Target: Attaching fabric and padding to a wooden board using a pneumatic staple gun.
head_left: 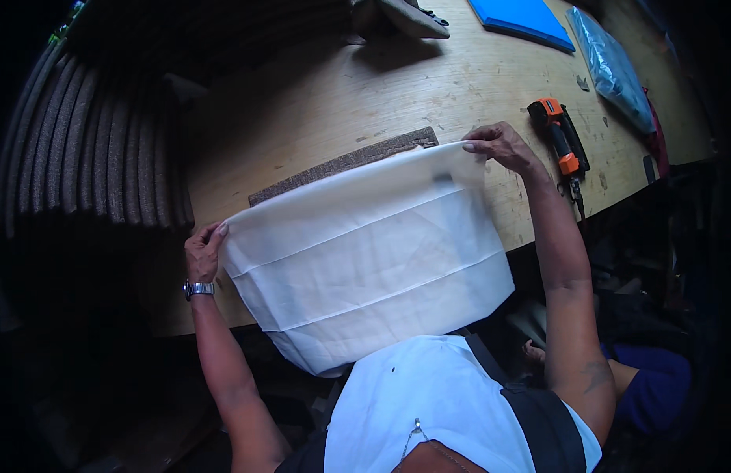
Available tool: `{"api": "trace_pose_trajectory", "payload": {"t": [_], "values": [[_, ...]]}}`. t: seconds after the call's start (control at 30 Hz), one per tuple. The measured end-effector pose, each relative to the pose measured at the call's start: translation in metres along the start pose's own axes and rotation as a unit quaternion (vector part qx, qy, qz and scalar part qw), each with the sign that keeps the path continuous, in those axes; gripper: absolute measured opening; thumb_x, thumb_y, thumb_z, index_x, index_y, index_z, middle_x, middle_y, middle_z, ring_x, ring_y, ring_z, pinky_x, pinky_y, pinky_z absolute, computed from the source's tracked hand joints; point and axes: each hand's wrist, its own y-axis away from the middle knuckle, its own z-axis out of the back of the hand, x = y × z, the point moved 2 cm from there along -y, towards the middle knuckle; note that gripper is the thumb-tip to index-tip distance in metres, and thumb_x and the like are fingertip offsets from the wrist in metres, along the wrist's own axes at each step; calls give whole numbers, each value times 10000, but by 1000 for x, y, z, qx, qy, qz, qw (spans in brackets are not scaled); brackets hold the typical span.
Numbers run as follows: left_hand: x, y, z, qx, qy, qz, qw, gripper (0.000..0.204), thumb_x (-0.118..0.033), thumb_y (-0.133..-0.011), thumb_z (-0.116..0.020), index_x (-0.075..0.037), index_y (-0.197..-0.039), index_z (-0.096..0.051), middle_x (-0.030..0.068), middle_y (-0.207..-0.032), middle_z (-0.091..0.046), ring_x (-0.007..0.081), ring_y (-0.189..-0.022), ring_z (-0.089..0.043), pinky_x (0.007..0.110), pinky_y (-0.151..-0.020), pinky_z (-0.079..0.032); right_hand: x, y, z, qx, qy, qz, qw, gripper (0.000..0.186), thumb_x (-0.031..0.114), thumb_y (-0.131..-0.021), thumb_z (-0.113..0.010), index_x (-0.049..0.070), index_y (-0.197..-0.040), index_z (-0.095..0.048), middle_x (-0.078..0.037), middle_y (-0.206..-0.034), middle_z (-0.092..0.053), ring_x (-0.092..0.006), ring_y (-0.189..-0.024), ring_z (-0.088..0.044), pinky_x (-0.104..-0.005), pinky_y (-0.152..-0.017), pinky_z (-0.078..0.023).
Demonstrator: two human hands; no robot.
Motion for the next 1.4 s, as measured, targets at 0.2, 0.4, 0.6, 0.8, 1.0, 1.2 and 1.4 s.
{"api": "trace_pose_trajectory", "payload": {"t": [0.2,0.4,0.6,0.8,1.0,1.2,1.4], "values": [[11,18,24,144,-75,53,985,267,-254,-930,-667,0,-1000,-708,32,-897,-633,105,-791,-561,262,-766,-469,-3,14,4,88,78,-29,993,259,272,-878,-752,74,-1034,-697,26,-824,-628,-81,-752,-581,-239,-680,-497],[31,-46,-8,-19,-134,-40,990,267,-229,-903,-673,24,-988,-680,97,-942,-686,216,-838,-631,335,-803,-495,-8,-47,-29,-3,12,-42,999,238,333,-909,-703,97,-935,-689,47,-774,-581,-58,-686,-485,-236,-608,-401],[-8,-51,-61,-216,-357,-85,905,211,-133,-870,-641,1,-1033,-663,184,-1039,-679,355,-965,-625,460,-913,-468,-32,-58,-39,-54,23,-4,998,275,307,-879,-699,34,-902,-723,-27,-799,-664,-112,-735,-563,-294,-710,-477],[-194,-35,-222,-154,-158,-432,874,220,-186,-886,-660,-59,-1067,-662,118,-1102,-676,311,-1049,-608,440,-920,-440,-9,-38,-36,-92,25,6,995,278,302,-876,-697,27,-899,-727,-43,-776,-677,-111,-737,-585,-293,-712,-483],[-257,-24,-312,35,-151,-438,885,218,-245,-902,-669,-89,-1054,-677,104,-1070,-679,297,-972,-616,440,-844,-460,28,-5,-36,-69,45,39,996,284,293,-928,-668,15,-959,-714,-20,-795,-661,-82,-734,-568,-267,-673,-461],[-255,-23,-304,224,-51,-340,912,199,-223,-965,-642,-28,-1003,-660,86,-879,-673,174,-783,-610,322,-699,-480,32,17,-32,7,-82,90,993,222,227,-929,-685,14,-989,-705,-18,-869,-687,-74,-799,-597,-252,-736,-484],[-256,-13,-286,280,174,-372,868,211,-209,-1007,-582,-6,-977,-629,80,-979,-664,184,-907,-613,363,-780,-482,10,2,-83,113,-405,69,905,283,274,-914,-728,22,-1040,-702,-25,-938,-692,-75,-866,-614,-248,-762,-499]]}}
